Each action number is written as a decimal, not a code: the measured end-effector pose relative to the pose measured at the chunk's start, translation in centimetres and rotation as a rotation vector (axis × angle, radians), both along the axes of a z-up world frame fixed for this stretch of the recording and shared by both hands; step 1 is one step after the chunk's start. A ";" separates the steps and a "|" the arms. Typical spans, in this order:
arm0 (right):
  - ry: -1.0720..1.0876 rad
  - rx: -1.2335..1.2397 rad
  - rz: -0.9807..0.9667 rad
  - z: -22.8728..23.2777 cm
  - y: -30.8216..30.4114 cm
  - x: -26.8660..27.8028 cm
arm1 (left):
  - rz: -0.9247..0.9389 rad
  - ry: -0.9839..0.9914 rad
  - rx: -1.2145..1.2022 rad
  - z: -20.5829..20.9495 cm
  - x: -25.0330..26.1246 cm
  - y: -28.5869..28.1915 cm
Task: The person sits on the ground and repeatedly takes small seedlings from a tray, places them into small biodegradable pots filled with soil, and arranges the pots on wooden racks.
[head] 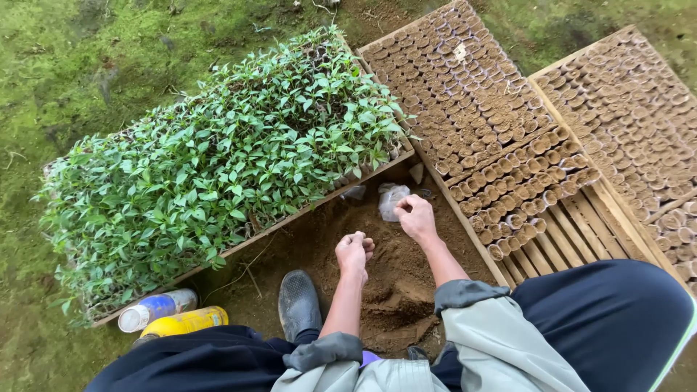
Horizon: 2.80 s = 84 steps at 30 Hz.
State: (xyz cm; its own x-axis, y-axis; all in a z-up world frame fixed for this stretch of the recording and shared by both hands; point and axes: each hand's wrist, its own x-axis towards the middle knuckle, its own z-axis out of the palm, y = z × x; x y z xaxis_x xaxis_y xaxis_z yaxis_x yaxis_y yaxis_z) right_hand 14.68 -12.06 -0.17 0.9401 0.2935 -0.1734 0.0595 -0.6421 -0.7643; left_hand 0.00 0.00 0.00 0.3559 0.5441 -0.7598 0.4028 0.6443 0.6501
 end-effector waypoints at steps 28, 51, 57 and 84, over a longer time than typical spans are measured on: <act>0.431 0.506 -0.091 9.4 1.6 -7.0 | 0.257 -0.299 -0.065 2.7 2.0 0.3; 0.388 0.573 -0.133 10.1 2.5 -7.1 | -0.268 -0.325 0.499 10.5 0.4 -0.4; 0.345 0.517 -0.119 10.7 2.1 -7.2 | -0.247 -0.209 0.466 9.9 0.9 -0.1; -0.011 0.053 0.025 11.1 2.4 -8.5 | -0.479 -0.101 0.820 8.6 -0.2 -0.1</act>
